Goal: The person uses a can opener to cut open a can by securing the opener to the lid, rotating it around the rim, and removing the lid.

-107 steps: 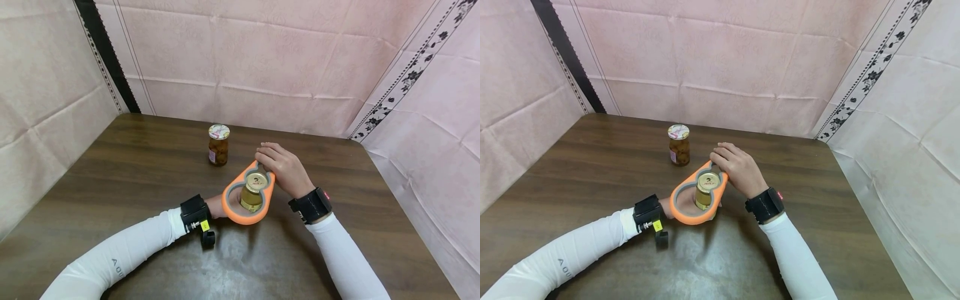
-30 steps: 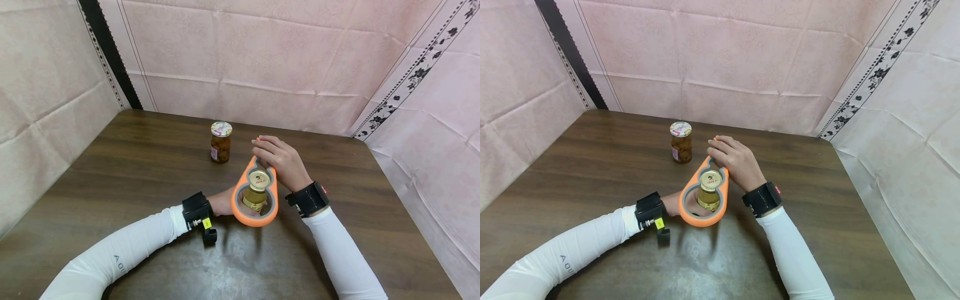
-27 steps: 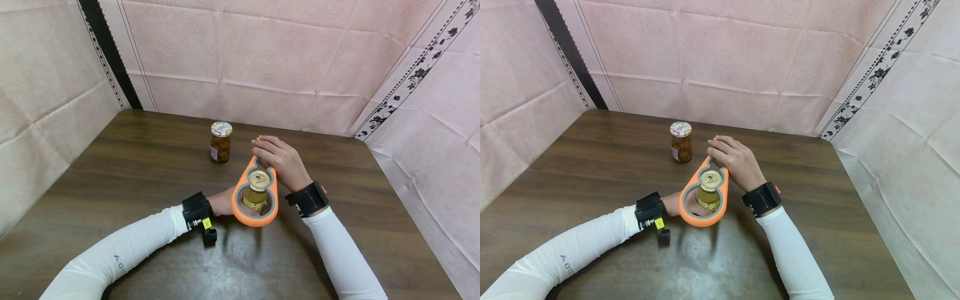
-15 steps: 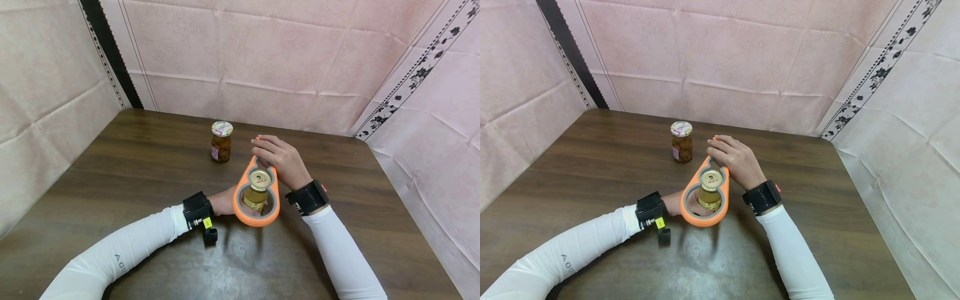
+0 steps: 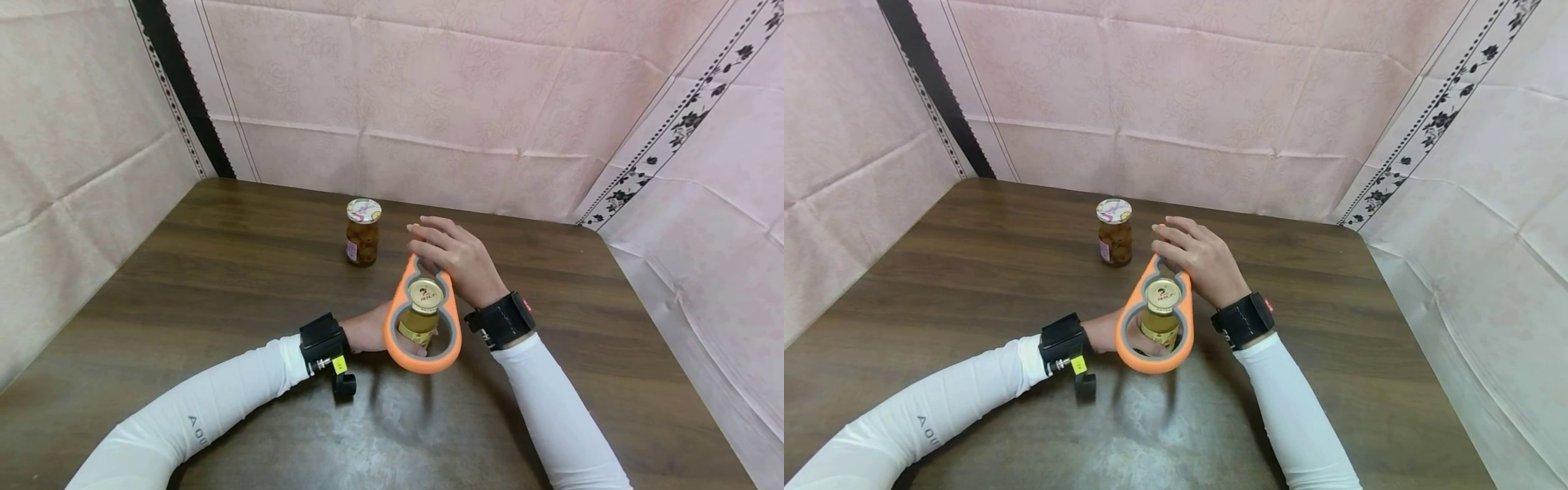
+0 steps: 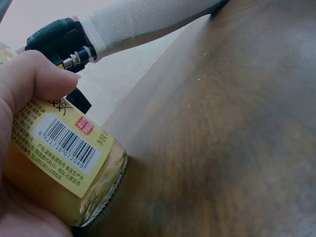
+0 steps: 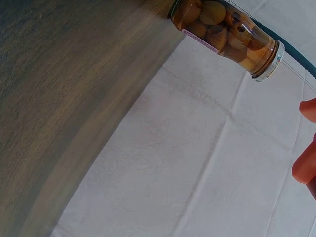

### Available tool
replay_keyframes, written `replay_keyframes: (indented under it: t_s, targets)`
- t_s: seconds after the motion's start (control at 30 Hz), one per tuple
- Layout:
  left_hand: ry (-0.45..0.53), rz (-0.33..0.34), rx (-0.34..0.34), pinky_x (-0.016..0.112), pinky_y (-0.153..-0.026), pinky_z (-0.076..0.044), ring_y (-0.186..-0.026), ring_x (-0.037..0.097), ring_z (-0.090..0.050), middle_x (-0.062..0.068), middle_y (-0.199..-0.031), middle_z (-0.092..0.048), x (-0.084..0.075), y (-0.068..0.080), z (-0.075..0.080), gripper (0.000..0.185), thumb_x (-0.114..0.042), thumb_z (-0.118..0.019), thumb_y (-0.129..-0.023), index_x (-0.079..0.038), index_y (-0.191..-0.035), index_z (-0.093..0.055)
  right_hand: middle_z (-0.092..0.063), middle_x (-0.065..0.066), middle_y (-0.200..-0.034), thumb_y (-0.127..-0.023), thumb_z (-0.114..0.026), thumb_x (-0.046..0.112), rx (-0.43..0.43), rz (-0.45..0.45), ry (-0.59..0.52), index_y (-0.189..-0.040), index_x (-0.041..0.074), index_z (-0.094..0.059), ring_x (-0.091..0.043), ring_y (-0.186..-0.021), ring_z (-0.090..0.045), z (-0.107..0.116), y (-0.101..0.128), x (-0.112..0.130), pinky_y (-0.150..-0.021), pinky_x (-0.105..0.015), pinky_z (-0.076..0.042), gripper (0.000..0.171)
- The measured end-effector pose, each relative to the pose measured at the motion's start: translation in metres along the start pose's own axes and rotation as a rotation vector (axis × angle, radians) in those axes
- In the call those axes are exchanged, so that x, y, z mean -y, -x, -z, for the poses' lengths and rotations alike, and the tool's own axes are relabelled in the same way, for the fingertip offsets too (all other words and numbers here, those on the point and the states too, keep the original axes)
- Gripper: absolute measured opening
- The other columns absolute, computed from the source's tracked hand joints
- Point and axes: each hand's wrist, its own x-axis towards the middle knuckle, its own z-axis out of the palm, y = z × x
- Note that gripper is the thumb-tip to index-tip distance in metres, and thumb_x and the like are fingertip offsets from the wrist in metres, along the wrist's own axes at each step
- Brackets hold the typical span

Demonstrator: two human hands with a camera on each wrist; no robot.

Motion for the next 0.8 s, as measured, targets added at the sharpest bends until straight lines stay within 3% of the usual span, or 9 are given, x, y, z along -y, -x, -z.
replay_keyframes:
  t_s: [0.13, 0.27, 0.6, 0.8]
  targets:
    - [0.006, 0.0, -0.024, 0.037, -0.108, -0.047, -0.138, 0.026, -0.047, 0.001, -0.167, -0.025, 0.0001, -0.006, -0.0008, 0.128, -0.05, -0.089, -0.073, -0.03, -0.163, 0.0, -0.069, -0.007, -0.131, -0.091, -0.061, -0.006, 0.006, 0.006, 0.0, -0.112, 0.012, -0.073, -0.028, -0.132, -0.056, -0.0007, 0.0004, -0.0014, -0.104, -0.044, -0.052, 0.031]
    - [0.024, 0.001, -0.037, 0.035, -0.116, -0.04, -0.147, 0.028, -0.036, 0.008, -0.169, -0.02, -0.0007, -0.0103, -0.0022, 0.13, -0.06, -0.086, -0.07, -0.018, -0.164, -0.006, -0.069, -0.006, -0.132, -0.091, -0.061, -0.005, 0.008, 0.015, -0.001, -0.112, 0.013, -0.073, -0.026, -0.132, -0.056, -0.001, 0.0006, -0.0025, -0.106, -0.043, -0.051, 0.03]
    - [0.024, 0.02, 0.007, 0.038, -0.106, -0.049, -0.132, 0.022, -0.054, 0.002, -0.164, -0.032, -0.0017, -0.0034, 0.0, 0.128, -0.046, -0.091, -0.072, -0.032, -0.163, -0.001, -0.069, -0.006, -0.132, -0.09, -0.062, -0.005, -0.006, 0.034, -0.026, -0.113, 0.013, -0.074, -0.027, -0.131, -0.056, -0.0041, -0.0012, -0.0045, -0.105, -0.042, -0.051, 0.032]
    - [0.006, 0.031, 0.013, 0.035, -0.108, -0.047, -0.137, 0.02, -0.049, -0.004, -0.167, -0.026, -0.0014, -0.0022, 0.0018, 0.124, -0.047, -0.089, -0.074, -0.033, -0.163, -0.004, -0.07, -0.006, -0.131, -0.09, -0.064, -0.005, -0.014, 0.042, -0.047, -0.114, 0.013, -0.074, -0.027, -0.129, -0.058, -0.0059, -0.0021, -0.0052, -0.103, -0.043, -0.052, 0.032]
